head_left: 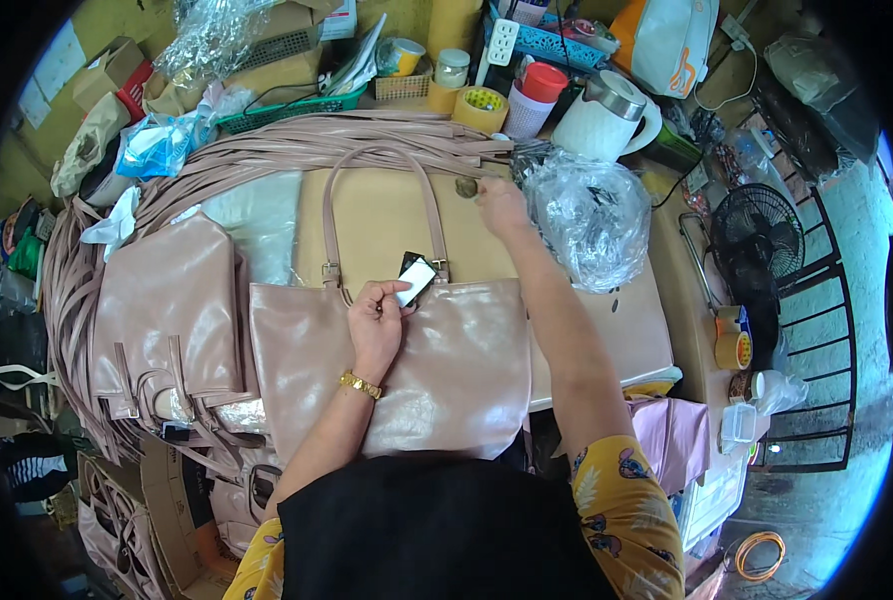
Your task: The person attaches tags to leather tote bags, wipes the surfaces of the bags with a cloth, and places the completed bags into a cardboard box.
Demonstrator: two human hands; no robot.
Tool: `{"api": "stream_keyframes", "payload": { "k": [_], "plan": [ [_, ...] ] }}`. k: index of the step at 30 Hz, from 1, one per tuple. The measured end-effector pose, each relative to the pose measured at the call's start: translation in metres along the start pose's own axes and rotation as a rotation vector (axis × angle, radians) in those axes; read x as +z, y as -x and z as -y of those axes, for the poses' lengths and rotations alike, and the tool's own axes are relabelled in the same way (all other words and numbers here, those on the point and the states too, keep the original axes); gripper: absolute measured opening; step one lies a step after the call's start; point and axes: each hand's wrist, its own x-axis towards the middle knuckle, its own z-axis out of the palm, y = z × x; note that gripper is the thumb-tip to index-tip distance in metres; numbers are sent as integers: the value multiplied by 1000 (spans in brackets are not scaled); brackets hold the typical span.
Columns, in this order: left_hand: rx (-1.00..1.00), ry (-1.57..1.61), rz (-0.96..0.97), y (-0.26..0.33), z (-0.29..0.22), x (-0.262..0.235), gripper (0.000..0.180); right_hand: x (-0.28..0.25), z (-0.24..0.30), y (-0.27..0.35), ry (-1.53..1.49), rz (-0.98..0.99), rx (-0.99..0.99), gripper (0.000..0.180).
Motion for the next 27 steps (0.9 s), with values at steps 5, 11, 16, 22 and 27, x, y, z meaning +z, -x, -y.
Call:
{"api": "stream_keyframes", "payload": {
  "k": [5,11,16,22,27],
  "plan": [
    [12,-102,-56,8,-16,-5,17,-84,54,47,-231,212,3,9],
    [69,-436,8,8,-25,3,27,-32,124,148,-312,140,-255,11],
    [242,-413,-96,6,-24,0,38,2,141,132,-291,22,-345,11],
    [203,-367,-104,9,-33,1,39,-35,113,149,-317,170,-423,15],
    [497,-422,120,18,-35,4,29,-53,64,125,-87,119,-384,20]
  ]
}}
